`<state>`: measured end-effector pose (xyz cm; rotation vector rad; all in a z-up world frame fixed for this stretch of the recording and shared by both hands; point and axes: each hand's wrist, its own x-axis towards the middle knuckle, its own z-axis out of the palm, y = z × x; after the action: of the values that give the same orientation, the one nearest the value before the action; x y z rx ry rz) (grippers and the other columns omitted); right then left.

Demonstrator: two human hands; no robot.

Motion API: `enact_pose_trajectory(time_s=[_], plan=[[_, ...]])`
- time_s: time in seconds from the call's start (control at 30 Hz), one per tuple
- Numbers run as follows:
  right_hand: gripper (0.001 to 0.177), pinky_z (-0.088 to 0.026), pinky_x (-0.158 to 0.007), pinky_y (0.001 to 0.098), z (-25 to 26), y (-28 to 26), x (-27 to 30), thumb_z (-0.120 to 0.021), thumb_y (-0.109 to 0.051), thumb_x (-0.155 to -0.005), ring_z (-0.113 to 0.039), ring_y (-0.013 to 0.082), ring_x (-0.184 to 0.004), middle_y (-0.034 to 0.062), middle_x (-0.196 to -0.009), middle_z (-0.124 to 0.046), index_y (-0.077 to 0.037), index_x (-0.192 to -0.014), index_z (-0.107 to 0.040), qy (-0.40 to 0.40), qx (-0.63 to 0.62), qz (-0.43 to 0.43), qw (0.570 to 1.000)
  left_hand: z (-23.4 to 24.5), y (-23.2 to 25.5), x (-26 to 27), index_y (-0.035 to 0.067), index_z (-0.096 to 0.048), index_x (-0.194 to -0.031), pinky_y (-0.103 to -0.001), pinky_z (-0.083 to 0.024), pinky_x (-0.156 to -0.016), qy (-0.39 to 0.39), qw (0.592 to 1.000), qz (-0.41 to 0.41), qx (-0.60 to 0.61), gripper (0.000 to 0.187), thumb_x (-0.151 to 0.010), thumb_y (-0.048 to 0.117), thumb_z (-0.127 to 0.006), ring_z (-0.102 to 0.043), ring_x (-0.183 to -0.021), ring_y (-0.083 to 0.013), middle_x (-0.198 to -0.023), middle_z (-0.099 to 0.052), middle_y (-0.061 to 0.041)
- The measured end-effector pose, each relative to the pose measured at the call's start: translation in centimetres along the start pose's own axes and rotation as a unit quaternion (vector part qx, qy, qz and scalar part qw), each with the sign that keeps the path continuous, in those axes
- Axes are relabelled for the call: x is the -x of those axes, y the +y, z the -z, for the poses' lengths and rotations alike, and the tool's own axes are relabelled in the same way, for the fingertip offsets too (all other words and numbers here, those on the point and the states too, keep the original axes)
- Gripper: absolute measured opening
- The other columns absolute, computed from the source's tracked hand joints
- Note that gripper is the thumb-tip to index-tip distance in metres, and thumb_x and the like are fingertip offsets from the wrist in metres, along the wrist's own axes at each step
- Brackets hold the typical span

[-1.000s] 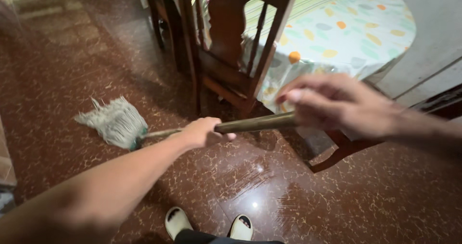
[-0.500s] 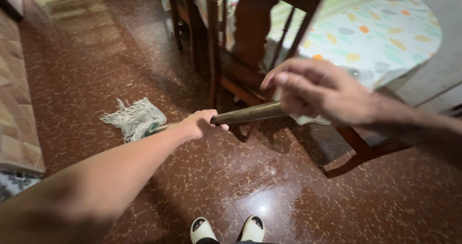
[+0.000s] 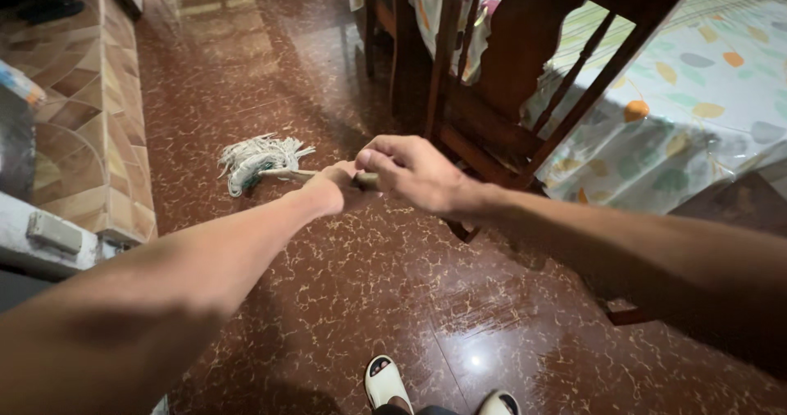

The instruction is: The person mops a tiled floor using a traditional string mop. They move the mop back and forth across the floor surface, working around a dining table and chairs.

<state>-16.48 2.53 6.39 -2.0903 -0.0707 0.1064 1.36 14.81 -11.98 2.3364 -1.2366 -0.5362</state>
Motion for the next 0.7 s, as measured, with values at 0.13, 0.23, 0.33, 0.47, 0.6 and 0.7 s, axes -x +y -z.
enact_pose_trajectory(time_s=[0.13,0.23,0.33,0.47,0.6,0.7], plan=[[0.034,-0.045,-0.055,0.0276,-0.6,1.0,1.9,-0.048,-0.031,-0.106,-0.050,0.0070,-0.062,-0.0032,-0.069,-0.056,-0.003,-0.111,-0.068,-0.024,0.017,-0.003,1.000,-0.4,2.8,3.7,0.013,-0.067,-0.111,-0.039,-0.054,-0.080,0.026,0.999,-0.020,0.036,0.031,-0.087,0.031,-0.073,-0.068,-0.091,-0.0224,-0.099,-0.073,-0.007],[0.034,-0.044,-0.054,0.0278,0.8,1.9,5.5,-0.048,-0.032,-0.105,-0.048,0.0066,-0.062,-0.0033,-0.068,-0.053,-0.005,-0.114,-0.068,-0.035,-0.001,-0.011,0.999,-1.5,7.2,4.9,0.012,-0.068,-0.113,-0.040,-0.055,-0.080,0.037,0.992,-0.090,0.084,0.032,-0.086,0.030,-0.070,-0.071,-0.092,-0.0224,-0.101,-0.076,-0.009],[0.035,-0.043,-0.054,0.0270,3.3,2.7,10.7,-0.049,-0.032,-0.106,-0.047,0.0069,-0.060,-0.0025,-0.066,-0.051,-0.004,-0.112,-0.069,-0.040,0.016,-0.027,0.999,-3.8,11.9,5.6,0.011,-0.070,-0.104,-0.041,-0.055,-0.080,-0.025,0.994,0.079,0.066,0.030,-0.089,0.037,-0.075,-0.072,-0.089,-0.0253,-0.096,-0.076,-0.012],[0.035,-0.043,-0.055,0.0261,7.5,4.3,19.7,-0.046,-0.030,-0.106,-0.047,0.0067,-0.060,-0.0035,-0.067,-0.054,-0.004,-0.113,-0.068,-0.064,-0.012,-0.028,0.998,-8.8,18.3,5.5,0.006,-0.071,-0.095,-0.042,-0.055,-0.079,0.001,0.999,0.025,0.020,0.030,-0.087,0.034,-0.078,-0.072,-0.090,-0.0278,-0.095,-0.076,-0.013],[0.034,-0.042,-0.053,0.0264,12.8,7.9,29.3,-0.048,-0.030,-0.106,-0.046,0.0070,-0.060,-0.0015,-0.067,-0.053,-0.004,-0.116,-0.068,-0.069,-0.039,-0.065,0.995,-14.3,26.5,4.9,0.013,-0.076,-0.094,-0.040,-0.056,-0.077,-0.008,0.995,-0.015,0.093,0.019,-0.081,0.026,-0.075,-0.076,-0.087,-0.0232,-0.093,-0.080,-0.007],[0.035,-0.042,-0.046,0.0284,17.6,8.1,35.6,-0.046,-0.032,-0.103,-0.047,0.0090,-0.052,-0.0009,-0.065,-0.058,-0.011,-0.119,-0.069,-0.041,0.074,-0.111,0.990,-15.9,33.8,4.1,0.018,-0.080,-0.095,-0.039,-0.056,-0.075,-0.063,0.989,0.009,0.135,0.019,-0.080,0.022,-0.070,-0.075,-0.083,-0.0233,-0.089,-0.081,-0.007]])
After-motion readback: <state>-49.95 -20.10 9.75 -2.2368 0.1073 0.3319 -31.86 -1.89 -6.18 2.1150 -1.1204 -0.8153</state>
